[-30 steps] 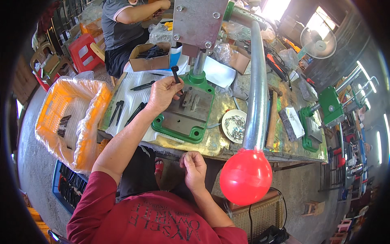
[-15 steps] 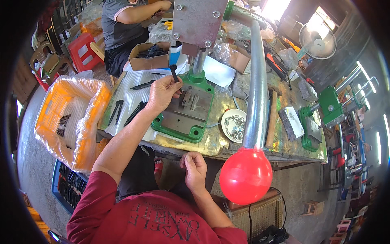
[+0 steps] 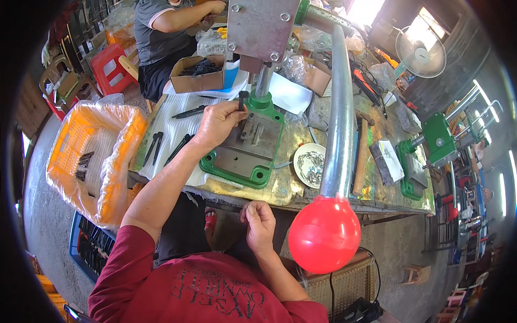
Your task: The person uses a manual press machine to assemble small metal pieces into black parts. Afterwards, the person places parts into a tray and takes more parts from a basket.
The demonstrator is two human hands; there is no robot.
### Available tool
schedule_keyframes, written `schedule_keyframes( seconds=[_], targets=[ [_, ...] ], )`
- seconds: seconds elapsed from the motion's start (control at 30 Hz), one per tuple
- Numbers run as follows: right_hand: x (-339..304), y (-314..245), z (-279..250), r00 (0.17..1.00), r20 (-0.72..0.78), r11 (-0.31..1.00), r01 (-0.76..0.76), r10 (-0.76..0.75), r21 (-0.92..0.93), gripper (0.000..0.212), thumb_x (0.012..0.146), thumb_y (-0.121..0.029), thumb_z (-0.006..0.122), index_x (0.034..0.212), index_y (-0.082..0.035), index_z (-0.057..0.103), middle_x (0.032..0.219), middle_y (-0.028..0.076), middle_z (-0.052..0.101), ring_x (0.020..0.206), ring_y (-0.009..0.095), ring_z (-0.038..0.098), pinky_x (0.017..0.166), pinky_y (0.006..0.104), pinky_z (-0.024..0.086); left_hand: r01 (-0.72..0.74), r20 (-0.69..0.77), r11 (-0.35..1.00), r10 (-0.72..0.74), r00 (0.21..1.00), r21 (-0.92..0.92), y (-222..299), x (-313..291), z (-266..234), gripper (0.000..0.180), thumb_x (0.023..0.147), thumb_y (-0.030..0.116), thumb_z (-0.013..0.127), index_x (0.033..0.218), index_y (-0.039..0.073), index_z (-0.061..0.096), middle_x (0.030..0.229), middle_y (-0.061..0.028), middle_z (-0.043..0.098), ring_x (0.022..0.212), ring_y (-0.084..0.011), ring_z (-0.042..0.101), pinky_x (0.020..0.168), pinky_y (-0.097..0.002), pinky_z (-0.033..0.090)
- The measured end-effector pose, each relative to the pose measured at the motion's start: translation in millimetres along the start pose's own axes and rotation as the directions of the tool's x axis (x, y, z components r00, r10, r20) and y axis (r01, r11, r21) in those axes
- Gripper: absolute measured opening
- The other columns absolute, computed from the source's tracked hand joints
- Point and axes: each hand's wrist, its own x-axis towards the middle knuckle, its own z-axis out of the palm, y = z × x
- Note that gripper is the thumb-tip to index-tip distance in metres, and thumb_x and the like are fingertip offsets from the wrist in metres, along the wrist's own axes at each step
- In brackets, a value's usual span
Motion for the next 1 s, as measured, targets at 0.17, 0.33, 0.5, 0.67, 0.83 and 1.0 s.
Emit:
schedule_keyframes(
  seconds=[0.17, 0.33, 0.5, 0.67, 0.83, 1.0],
  targets=[
    [3, -11, -6, 0.990, 0.076, 0.990, 0.123, -0.118, -0.070, 0.008, 0.081, -0.008, 0.045, 0.082, 0.000, 0.046, 0.073, 0.006, 0.048, 0.061, 0.010, 0.043, 0.056, 0.0216, 0.035, -0.032, 0.054, 1.000, 0.031, 0.998, 0.002, 2, 4, 2, 0.013, 0.070, 0.008, 0.057, 0.080, 0.001, 0.056, 0.073, -0.0167, 0.055, 0.066, -0.0304, 0.054, 0.058, -0.0318, 0.042],
    [28, -64, 4, 0.786, 0.121, 0.728, 0.610, -0.607, -0.313, 0.008, 0.080, -0.009, 0.044, 0.082, -0.002, 0.045, 0.074, 0.007, 0.047, 0.057, 0.011, 0.041, 0.049, 0.0212, 0.034, -0.125, -0.007, 0.992, 0.125, 0.992, 0.019, -7, 1, 2, 0.007, 0.070, 0.002, 0.055, 0.076, -0.001, 0.054, 0.058, -0.0106, 0.050, 0.050, -0.0129, 0.047, 0.049, -0.0254, 0.039],
    [41, -149, 27, 0.539, 0.136, 0.484, 0.822, -0.831, -0.301, 0.043, 0.076, -0.037, 0.052, 0.102, -0.003, 0.044, 0.096, 0.014, 0.048, 0.063, 0.013, 0.047, 0.046, 0.0196, 0.035, -0.115, -0.016, 0.993, 0.115, 0.993, -0.029, -3, 0, 2, 0.008, 0.069, 0.001, 0.055, 0.076, -0.002, 0.054, 0.059, -0.0124, 0.050, 0.051, -0.0154, 0.048, 0.049, -0.0268, 0.039],
    [31, -187, 58, 0.166, 0.607, -0.075, 0.934, -0.777, -0.350, 0.065, 0.068, -0.055, 0.054, 0.108, -0.005, 0.043, 0.108, 0.020, 0.041, 0.064, 0.016, 0.048, 0.050, 0.0203, 0.040, -0.110, 0.003, 0.994, 0.110, 0.994, -0.002, -2, 0, 0, 0.007, 0.069, 0.001, 0.056, 0.074, -0.002, 0.053, 0.062, -0.0140, 0.051, 0.054, -0.0211, 0.050, 0.051, -0.0292, 0.039],
    [5, -195, 86, 0.548, 0.503, 0.170, 0.771, -0.668, -0.614, 0.039, 0.067, -0.034, 0.066, 0.083, -0.005, 0.046, 0.087, 0.015, 0.051, 0.067, 0.017, 0.050, 0.058, 0.0255, 0.041, -0.128, 0.015, 0.992, 0.128, 0.992, 0.020, 0, 2, 1, 0.010, 0.069, 0.004, 0.057, 0.076, -0.002, 0.053, 0.067, -0.0160, 0.052, 0.061, -0.0296, 0.052, 0.055, -0.0324, 0.040],
    [5, -203, 97, 0.547, 0.504, 0.118, 0.748, -0.669, -0.654, 0.029, 0.068, -0.026, 0.065, 0.074, -0.003, 0.048, 0.080, 0.013, 0.053, 0.062, 0.016, 0.049, 0.056, 0.0248, 0.041, -0.111, 0.013, 0.993, 0.111, 0.994, 0.026, -1, 3, 0, 0.010, 0.070, 0.005, 0.057, 0.077, -0.001, 0.053, 0.068, -0.0161, 0.053, 0.062, -0.0306, 0.052, 0.056, -0.0325, 0.040]
  ],
)
